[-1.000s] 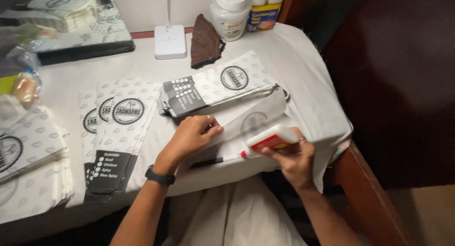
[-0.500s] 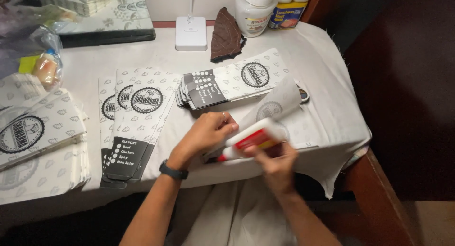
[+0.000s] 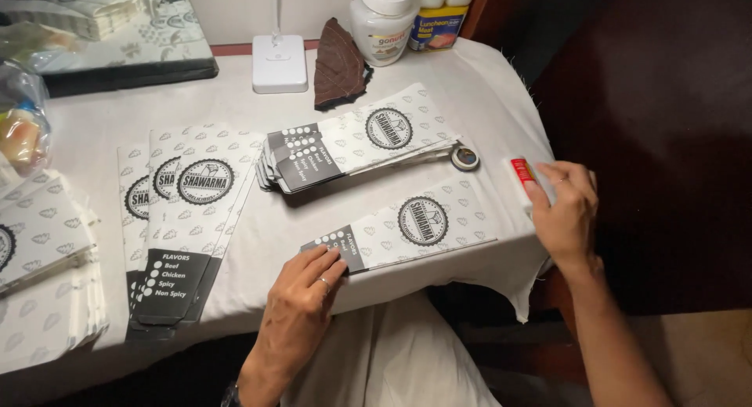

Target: Applying glue to the edges of paper food wrappers and folding them to create a seal.

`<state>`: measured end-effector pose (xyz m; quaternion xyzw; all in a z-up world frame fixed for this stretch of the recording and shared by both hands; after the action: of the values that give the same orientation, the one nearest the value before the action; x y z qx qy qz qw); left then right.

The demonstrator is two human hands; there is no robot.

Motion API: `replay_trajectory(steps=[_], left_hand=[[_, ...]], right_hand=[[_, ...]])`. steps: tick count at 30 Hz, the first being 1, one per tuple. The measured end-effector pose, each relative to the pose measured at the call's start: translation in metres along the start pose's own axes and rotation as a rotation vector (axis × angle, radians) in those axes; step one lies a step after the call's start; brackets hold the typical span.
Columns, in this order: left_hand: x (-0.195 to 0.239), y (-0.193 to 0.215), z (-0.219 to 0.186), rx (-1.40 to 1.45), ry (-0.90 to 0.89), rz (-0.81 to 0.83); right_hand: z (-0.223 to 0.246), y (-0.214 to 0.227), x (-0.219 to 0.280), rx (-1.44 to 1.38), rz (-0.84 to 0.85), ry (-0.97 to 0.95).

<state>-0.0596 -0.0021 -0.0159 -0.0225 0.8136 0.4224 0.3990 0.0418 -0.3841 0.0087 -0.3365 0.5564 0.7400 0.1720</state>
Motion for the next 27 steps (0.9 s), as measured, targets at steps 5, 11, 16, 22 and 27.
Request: replay_trajectory(steps=[5, 11, 16, 22, 27], left_hand=[[0.006, -0.005, 0.000, -0.058, 0.014, 0.008], [0.008, -0.007, -0.003, -0.080, 0.022, 0.012], [0.006, -0.005, -0.006, -0.055, 0.011, -0.005], [0.005, -0.001, -0.009, -0.028, -0.018, -0.093], [0.003, 0.000, -0.011, -0.036, -0.009, -0.094]], right_hand=[[0.088, 0.007, 0.013, -0.453, 0.194, 0.453], [0.112, 0.001, 0.028, -0.572, 0.264, 0.600], [0.112, 0.001, 0.029, -0.570, 0.238, 0.605], [0.117, 0.004, 0.030, -0.525, 0.186, 0.634], [0.118, 0.005, 0.030, -0.522, 0.156, 0.629]])
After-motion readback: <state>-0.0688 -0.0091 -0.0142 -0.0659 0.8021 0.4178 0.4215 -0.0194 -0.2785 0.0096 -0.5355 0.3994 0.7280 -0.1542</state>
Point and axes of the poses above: each hand's wrist, its own x-axis away from the middle knuckle, its own y-axis out of the back of the hand, z = x × y, the point moved 6 cm from there along -x, towards the middle knuckle, and after that the axes turned 1 degree about y, right-handed, at the moved point
